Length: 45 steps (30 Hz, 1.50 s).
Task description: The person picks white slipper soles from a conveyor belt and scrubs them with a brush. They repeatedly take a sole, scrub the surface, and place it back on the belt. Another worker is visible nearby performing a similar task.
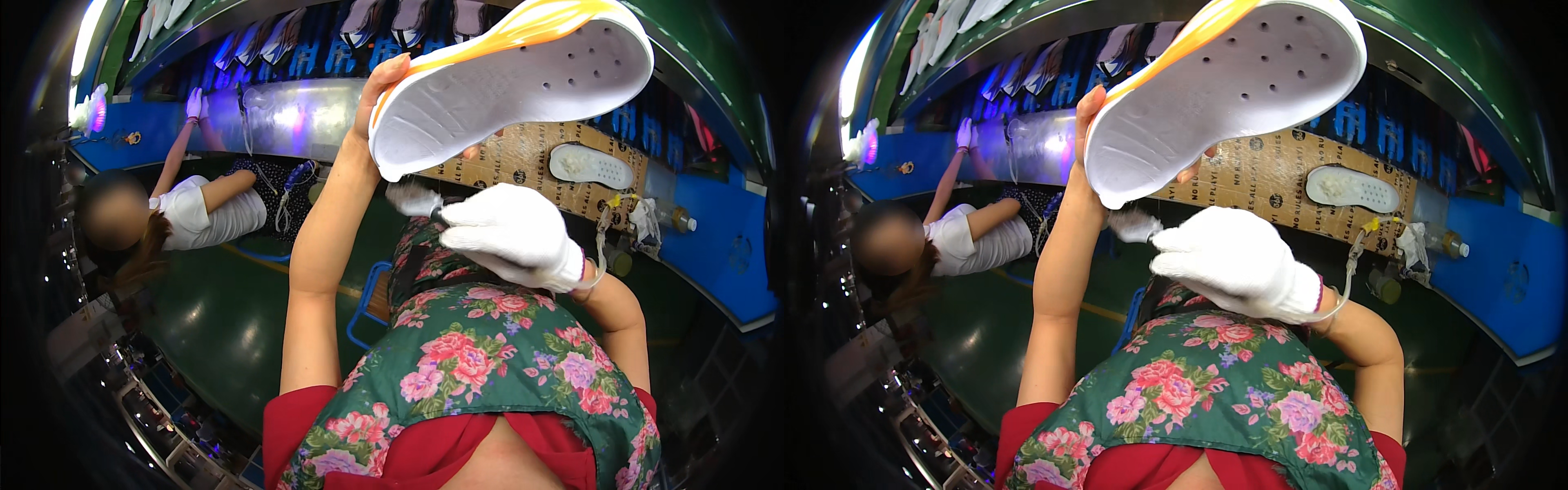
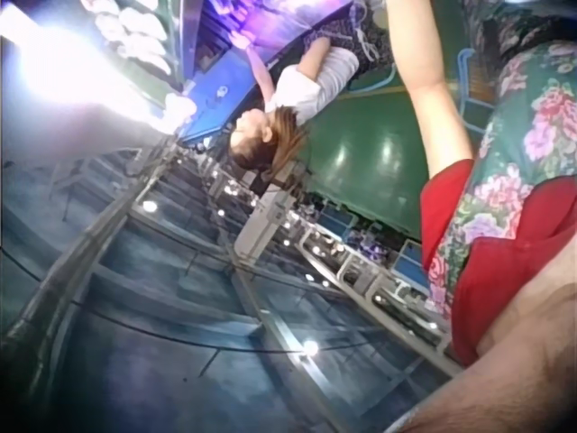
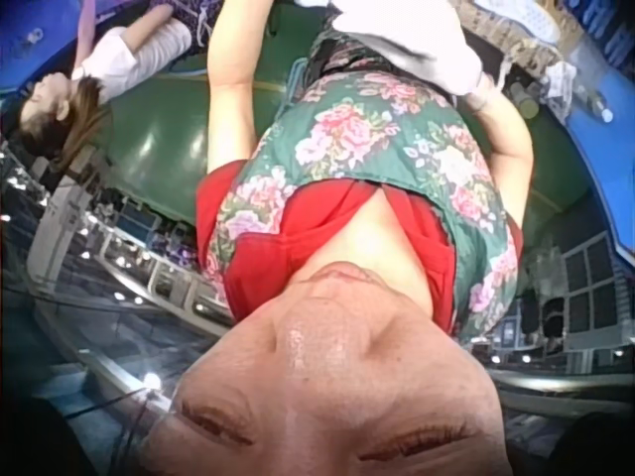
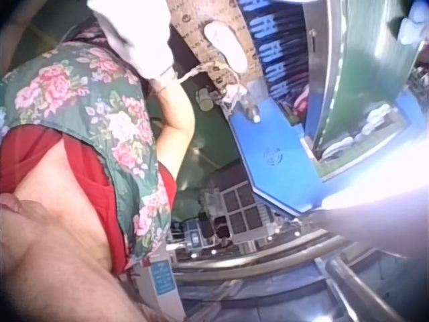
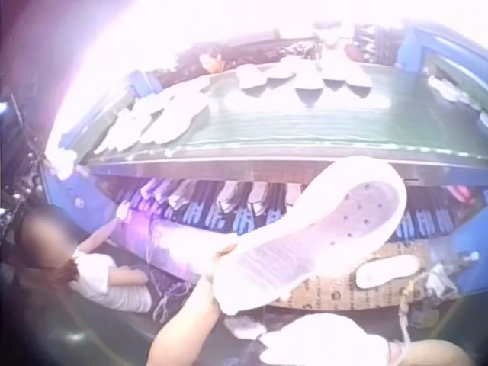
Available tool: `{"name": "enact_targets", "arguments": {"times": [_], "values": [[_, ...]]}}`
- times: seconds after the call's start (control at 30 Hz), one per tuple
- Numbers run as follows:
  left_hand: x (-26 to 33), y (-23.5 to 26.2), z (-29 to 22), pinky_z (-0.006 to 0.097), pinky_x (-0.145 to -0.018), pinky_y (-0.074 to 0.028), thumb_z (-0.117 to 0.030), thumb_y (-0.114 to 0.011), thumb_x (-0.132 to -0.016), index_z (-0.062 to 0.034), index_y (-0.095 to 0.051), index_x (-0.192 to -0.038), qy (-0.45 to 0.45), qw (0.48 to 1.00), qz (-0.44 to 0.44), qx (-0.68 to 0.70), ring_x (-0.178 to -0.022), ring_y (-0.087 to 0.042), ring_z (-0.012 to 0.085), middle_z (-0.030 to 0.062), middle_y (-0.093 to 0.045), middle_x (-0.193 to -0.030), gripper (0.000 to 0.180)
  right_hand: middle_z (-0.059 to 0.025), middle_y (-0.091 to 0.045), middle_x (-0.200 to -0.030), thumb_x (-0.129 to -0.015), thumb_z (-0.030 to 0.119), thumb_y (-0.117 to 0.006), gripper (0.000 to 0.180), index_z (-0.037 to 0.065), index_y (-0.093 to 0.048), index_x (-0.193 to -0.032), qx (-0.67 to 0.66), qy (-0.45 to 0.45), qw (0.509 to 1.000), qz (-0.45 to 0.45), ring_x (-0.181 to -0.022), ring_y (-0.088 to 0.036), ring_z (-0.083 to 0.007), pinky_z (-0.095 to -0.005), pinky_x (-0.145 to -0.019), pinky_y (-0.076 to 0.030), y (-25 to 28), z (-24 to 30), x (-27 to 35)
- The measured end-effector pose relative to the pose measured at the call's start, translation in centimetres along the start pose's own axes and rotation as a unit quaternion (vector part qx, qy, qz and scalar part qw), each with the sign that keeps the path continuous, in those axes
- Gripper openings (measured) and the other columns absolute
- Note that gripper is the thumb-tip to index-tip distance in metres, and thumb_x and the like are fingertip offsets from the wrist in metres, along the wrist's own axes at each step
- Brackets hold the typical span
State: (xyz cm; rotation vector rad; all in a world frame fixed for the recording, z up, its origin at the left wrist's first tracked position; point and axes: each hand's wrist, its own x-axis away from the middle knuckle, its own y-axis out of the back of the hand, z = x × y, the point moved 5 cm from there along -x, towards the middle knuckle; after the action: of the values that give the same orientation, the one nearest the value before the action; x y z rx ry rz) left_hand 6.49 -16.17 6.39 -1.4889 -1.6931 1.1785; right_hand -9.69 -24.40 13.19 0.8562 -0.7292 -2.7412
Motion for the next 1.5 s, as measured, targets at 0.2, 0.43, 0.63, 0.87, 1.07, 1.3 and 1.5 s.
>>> {"name": "enact_targets", "arguments": {"times": [0.2, 0.43, 0.63, 0.87, 1.07, 1.3, 1.5], "values": [[-0.3, -0.5, 0.0, 0.049, -0.067, -0.049, -0.077, -0.056, -0.079, -0.0062, -0.044, -0.147, -0.033, 0.999, -0.04, -0.015, -0.088, -0.061, 0.0436, 0.0385, -0.053, -0.119, 0.098, -0.0073, -0.076, -0.098, -0.079, 0.007, -0.08, 0.022, 0.009, -0.077, -0.1, -0.025, -0.107, 0.983, -0.144, -0.086, -0.071, -0.0236, -0.0348, -0.077, -0.056, 2.2, -2.0, -0.5], [-2.0, 0.2, -0.1, 0.046, -0.065, -0.044, -0.091, -0.049, -0.071, 0.0055, -0.045, -0.141, -0.101, 0.993, 0.05, 0.024, -0.08, -0.056, 0.0354, 0.0299, -0.057, -0.118, 0.119, -0.0137, -0.075, -0.102, -0.079, 0.003, -0.08, 0.023, 0.002, -0.076, -0.101, -0.198, -0.173, 0.947, -0.187, -0.092, -0.072, -0.022, -0.0333, -0.082, -0.056, 0.1, -3.1, 0.5], [-2.2, 1.1, 0.0, 0.047, -0.066, -0.048, -0.088, -0.047, -0.076, 0.0006, -0.046, -0.143, -0.099, 0.994, 0.028, 0.036, -0.083, -0.059, 0.0383, 0.0304, -0.058, -0.116, 0.111, -0.0129, -0.075, -0.101, -0.08, 0.005, -0.081, 0.023, 0.001, -0.076, -0.101, -0.199, -0.186, 0.955, -0.118, -0.093, -0.072, -0.0212, -0.034, -0.082, -0.056, -0.1, -3.1, 0.0], [-1.3, 1.8, 1.0, 0.047, -0.069, -0.045, -0.08, -0.044, -0.085, -0.0082, -0.036, -0.152, -0.099, 0.991, -0.068, 0.059, -0.081, -0.054, 0.0375, 0.0302, -0.053, -0.124, 0.099, -0.0093, -0.075, -0.099, -0.083, 0.003, -0.079, 0.017, 0.001, -0.077, -0.1, -0.233, -0.277, 0.92, -0.154, -0.089, -0.07, -0.0164, -0.0286, -0.08, -0.055, 0.7, -4.4, 0.6], [0.6, 1.6, 3.8, 0.052, -0.081, -0.055, -0.071, -0.036, -0.091, -0.0055, -0.039, -0.151, -0.102, 0.974, -0.197, 0.052, -0.103, -0.063, 0.0416, 0.0309, -0.057, -0.128, 0.089, -0.0094, -0.076, -0.098, -0.08, 0.005, -0.08, 0.022, 0.005, -0.077, -0.102, -0.023, -0.158, 0.963, -0.216, -0.086, -0.071, -0.0193, -0.0305, -0.078, -0.056, 5.8, -5.3, -0.5], [1.4, 0.2, 7.4, 0.048, -0.07, -0.051, -0.068, -0.042, -0.089, -0.0066, -0.042, -0.149, -0.057, 0.979, -0.182, 0.077, -0.087, -0.06, 0.0387, 0.0265, -0.058, -0.12, 0.086, -0.0111, -0.074, -0.103, -0.08, 0.004, -0.077, 0.026, 0.006, -0.074, -0.106, 0.285, -0.031, 0.92, -0.267, -0.088, -0.071, -0.0258, -0.0342, -0.076, -0.057, 10.1, -7.3, -1.0], [3.6, 2.1, 5.1, 0.044, -0.082, -0.058, -0.061, -0.045, -0.09, 0.0011, -0.042, -0.146, -0.194, 0.913, -0.358, 0.014, -0.097, -0.068, 0.0352, 0.0235, -0.061, -0.124, 0.084, -0.0103, -0.074, -0.097, -0.076, 0.002, -0.079, 0.028, 0.009, -0.076, -0.103, 0.047, -0.045, 0.984, -0.168, -0.085, -0.071, -0.0272, -0.0355, -0.076, -0.056, 3.1, -3.7, -0.1]]}}
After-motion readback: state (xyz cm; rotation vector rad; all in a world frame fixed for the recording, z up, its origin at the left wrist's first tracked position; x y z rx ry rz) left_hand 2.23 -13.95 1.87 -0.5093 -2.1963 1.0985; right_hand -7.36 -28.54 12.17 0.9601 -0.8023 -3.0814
